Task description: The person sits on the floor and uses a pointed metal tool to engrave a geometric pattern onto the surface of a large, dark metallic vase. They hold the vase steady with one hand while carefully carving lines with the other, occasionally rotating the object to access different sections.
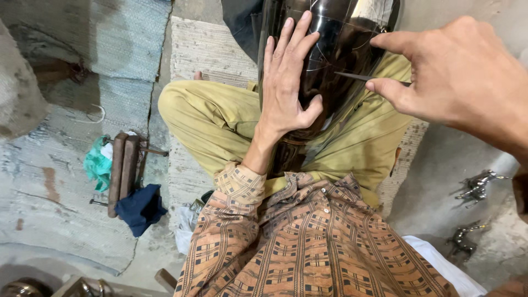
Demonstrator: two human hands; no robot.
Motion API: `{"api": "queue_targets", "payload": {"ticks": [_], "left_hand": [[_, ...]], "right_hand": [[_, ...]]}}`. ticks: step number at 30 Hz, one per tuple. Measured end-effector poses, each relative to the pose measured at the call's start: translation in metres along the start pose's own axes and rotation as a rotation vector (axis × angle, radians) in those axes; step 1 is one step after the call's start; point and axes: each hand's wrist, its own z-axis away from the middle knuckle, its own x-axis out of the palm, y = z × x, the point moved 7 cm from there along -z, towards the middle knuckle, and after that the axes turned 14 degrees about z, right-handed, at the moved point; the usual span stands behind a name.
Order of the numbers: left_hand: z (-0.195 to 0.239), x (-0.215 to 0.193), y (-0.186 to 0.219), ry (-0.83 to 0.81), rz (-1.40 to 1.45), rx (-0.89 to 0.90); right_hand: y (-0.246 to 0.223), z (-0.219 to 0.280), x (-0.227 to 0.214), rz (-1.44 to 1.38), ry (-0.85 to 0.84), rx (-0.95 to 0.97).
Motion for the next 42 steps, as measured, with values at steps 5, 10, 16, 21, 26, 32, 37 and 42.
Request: {"api": "queue_targets", "payload": {"ticks": [5,10,16,21,26,32,37,42], "left_hand": [[0.002,-0.001,0.002,0.041,0.034,0.004],[0.002,-0.002,0.002,0.036,0.042,0.006],[0.002,-0.002,0.001,0.017,0.038,0.001],[0.003,-0.003,0.001,0.012,0.042,-0.006],[0.003,-0.003,0.000,0.027,0.032,0.006],[0.002,-0.002,0.001,0.002,0.006,-0.001],[-0.001,0.002,0.006,-0.005,-0.020,-0.012],[-0.006,0.009,0.009,0.002,-0.090,-0.070]], "right_hand": [[-0.004,0.002,0.006,-0.040,0.015,0.023],[-0.009,0.008,0.005,-0.103,0.151,-0.002],[-0.020,0.009,0.004,-0.043,0.152,0.037],[-0.021,0.009,0.005,-0.049,0.131,0.055],[-0.019,0.009,0.005,-0.001,0.161,0.020],[-0.001,0.013,0.013,-0.151,0.189,0.029],[0.014,0.019,0.024,-0.311,0.226,0.068],[0.017,0.035,0.023,-0.416,0.552,-0.009]]}}
